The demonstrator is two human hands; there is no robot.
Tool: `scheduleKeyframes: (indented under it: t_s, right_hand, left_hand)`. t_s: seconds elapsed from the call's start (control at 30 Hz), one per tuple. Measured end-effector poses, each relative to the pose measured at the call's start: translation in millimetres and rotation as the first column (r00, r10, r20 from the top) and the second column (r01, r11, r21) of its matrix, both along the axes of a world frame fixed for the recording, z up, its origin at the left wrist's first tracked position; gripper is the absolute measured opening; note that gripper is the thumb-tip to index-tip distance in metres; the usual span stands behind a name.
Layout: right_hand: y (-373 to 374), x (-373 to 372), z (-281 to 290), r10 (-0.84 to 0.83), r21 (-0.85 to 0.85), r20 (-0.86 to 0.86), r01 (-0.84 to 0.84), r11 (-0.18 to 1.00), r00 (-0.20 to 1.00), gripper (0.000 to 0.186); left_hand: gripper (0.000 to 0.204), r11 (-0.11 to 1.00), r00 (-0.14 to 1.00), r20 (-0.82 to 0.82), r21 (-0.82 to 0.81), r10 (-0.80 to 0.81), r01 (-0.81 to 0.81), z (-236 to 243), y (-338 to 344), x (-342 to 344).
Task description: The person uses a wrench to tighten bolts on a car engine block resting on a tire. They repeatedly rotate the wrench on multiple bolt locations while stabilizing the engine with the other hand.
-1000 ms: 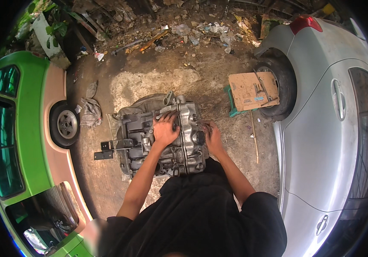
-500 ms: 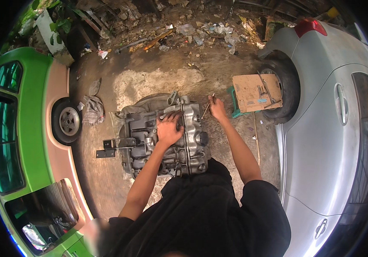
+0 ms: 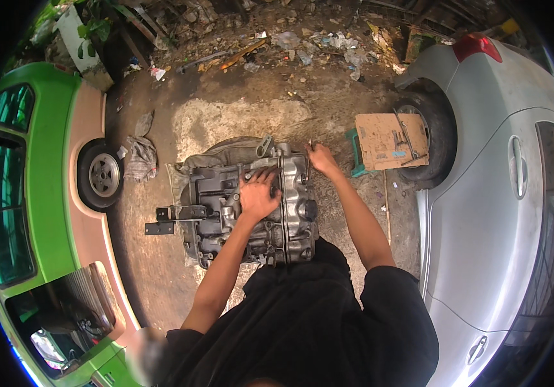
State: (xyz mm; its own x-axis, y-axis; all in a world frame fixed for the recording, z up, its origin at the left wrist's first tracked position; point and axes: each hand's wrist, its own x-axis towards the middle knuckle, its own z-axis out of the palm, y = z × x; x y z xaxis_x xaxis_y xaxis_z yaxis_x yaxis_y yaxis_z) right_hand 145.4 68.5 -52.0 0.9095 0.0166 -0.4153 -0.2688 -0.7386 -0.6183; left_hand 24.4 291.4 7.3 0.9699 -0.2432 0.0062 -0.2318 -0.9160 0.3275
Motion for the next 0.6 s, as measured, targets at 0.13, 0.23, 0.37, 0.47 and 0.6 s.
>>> scheduleKeyframes:
  t_s: [0.13, 0.23, 0.37, 0.47, 0.6]
  right_hand:
    - [3, 2, 1, 0.049, -0.061, -0.094, -0.055, 0.997, 0.994, 0.055]
    - [7, 1, 2, 0.062, -0.119, -0.042, -0.066, 0.991, 0.997, 0.050]
    - [11, 1, 6, 0.065, -0.147, -0.044, -0.071, 0.987, 0.997, 0.043]
    - [12, 2, 6, 0.062, -0.136, -0.095, -0.074, 0.988, 0.994, 0.041]
    - [13, 2, -2, -0.006, -0.083, -0.052, 0.001, 0.997, 0.999, 0.038]
  left_hand:
    - [0.059, 1.000, 1.000, -0.004, -0.009, -0.001, 0.001, 0, 0, 0]
    - [0.059, 1.000, 1.000, 0.001, -0.008, 0.000, 0.000, 0, 0, 0]
    - [0.059, 1.000, 1.000, -0.012, 0.000, -0.006, 0.006, 0, 0, 1]
    - [0.059, 1.000, 1.000, -0.017, 0.017, -0.007, 0.007, 2, 0, 0]
    - [0.059, 0.999, 0.999, -0.032, 0.038, 0.002, -0.001, 4, -1, 0]
